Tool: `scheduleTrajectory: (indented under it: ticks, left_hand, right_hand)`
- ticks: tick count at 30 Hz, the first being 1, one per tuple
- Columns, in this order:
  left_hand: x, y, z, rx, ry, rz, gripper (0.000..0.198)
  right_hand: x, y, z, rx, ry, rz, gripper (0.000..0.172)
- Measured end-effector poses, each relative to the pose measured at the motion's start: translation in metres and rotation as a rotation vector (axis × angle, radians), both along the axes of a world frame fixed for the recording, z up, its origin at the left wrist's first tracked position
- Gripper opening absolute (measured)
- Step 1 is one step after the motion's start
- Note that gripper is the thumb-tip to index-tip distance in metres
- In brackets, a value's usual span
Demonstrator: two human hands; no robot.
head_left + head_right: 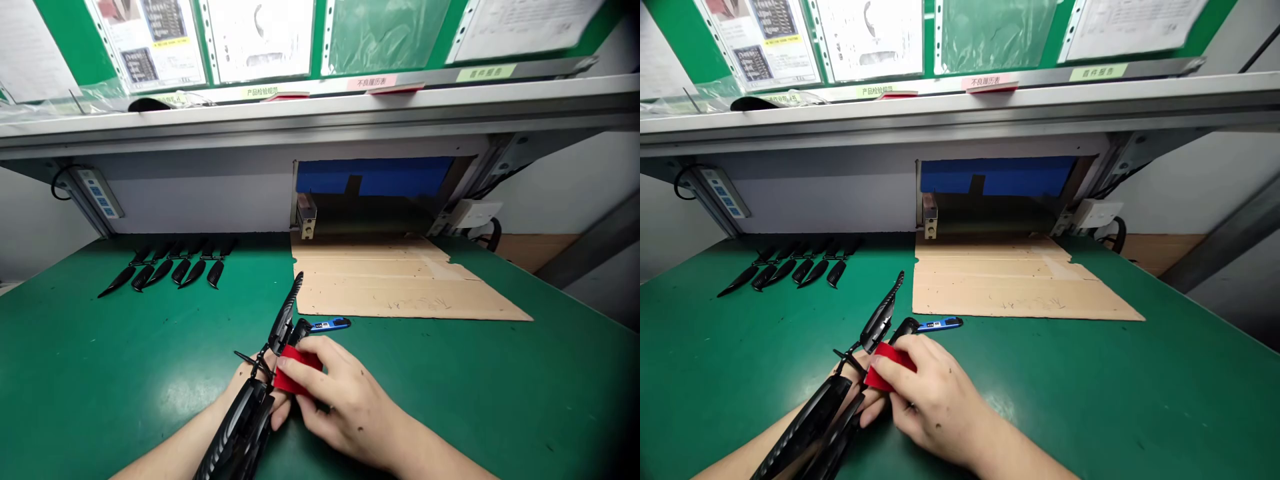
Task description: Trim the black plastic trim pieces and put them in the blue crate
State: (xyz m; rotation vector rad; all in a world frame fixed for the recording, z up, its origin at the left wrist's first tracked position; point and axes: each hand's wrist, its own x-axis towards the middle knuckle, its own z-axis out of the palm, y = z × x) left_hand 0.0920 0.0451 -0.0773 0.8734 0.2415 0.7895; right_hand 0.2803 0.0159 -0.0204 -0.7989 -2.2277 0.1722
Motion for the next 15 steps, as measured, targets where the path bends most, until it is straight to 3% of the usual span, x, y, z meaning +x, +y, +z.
scheduleTrajectory:
  ticks: [3, 7, 11, 15]
  left_hand:
    - [0.0, -0.002, 0.001, -0.005, 0.021, 0.006, 0.033]
    - [0.0, -0.006, 0.005, -0.017, 0.052, 0.001, 0.031]
    - [0.0, -0.012, 0.018, -0.051, 0.098, 0.001, 0.029]
    - [-0.001, -0.015, 0.025, -0.041, 0.143, 0.054, 0.03]
  right_hand:
    - [0.001, 0.0, 0.0, -0.009, 0.022, -0.064, 0.045]
    - [0.008, 0.007, -0.002, 0.012, -0.012, -0.004, 0.044]
    - [0.023, 0.02, -0.003, -0.19, 0.178, -0.192, 0.042]
    - [0.023, 0.014, -0.002, -0.289, 0.364, 0.008, 0.042]
